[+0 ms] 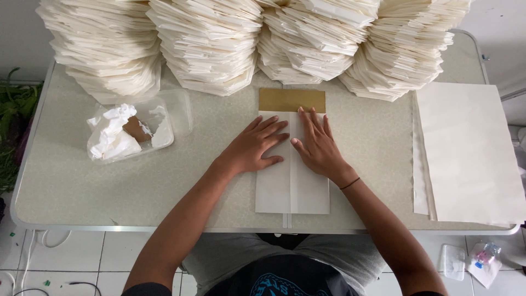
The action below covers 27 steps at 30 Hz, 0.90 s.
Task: Folding paper sheets around a template and inserting reinforcement pieces to assemble paper bags.
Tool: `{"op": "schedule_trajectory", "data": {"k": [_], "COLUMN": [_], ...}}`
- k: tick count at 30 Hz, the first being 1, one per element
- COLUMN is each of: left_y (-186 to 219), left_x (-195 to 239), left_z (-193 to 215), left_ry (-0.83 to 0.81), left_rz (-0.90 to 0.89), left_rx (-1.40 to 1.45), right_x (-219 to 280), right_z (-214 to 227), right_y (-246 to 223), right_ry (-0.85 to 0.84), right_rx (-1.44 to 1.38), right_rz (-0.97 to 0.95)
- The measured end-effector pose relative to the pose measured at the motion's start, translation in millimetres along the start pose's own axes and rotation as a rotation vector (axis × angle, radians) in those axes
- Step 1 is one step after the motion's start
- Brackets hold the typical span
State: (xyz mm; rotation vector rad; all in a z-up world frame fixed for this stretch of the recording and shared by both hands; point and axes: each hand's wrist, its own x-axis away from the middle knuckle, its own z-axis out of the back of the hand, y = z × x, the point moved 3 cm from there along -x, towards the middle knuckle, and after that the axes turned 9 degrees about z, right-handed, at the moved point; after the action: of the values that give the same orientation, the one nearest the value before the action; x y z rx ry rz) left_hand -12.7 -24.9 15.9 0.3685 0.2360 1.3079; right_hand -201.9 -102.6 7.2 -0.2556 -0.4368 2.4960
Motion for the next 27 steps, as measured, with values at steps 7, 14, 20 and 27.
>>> {"op": "schedule_trajectory", "data": {"k": [7, 14, 20, 27], "left_y": [1, 1, 3, -3], "left_x": [0, -2, -1, -3], "left_z": [1, -2, 0, -8], "left_ry": [0.005, -0.022, -0.036, -0.025], "left_rz": [0.000, -0.034, -0.024, -0.026], "left_rx": [-0.002, -0.038, -0.032, -0.051], "right_x": [0, -2, 1, 7], "right_z": [-7, -4, -3, 7], "right_y": [0, -5, 0, 3], "right_ry": [0.025, 0.047, 0.035, -0.008], "right_rx": [0.023, 0.058, -0.014, -0.039], "right_rz": [0.040, 0.043, 0.041, 0.061]}}
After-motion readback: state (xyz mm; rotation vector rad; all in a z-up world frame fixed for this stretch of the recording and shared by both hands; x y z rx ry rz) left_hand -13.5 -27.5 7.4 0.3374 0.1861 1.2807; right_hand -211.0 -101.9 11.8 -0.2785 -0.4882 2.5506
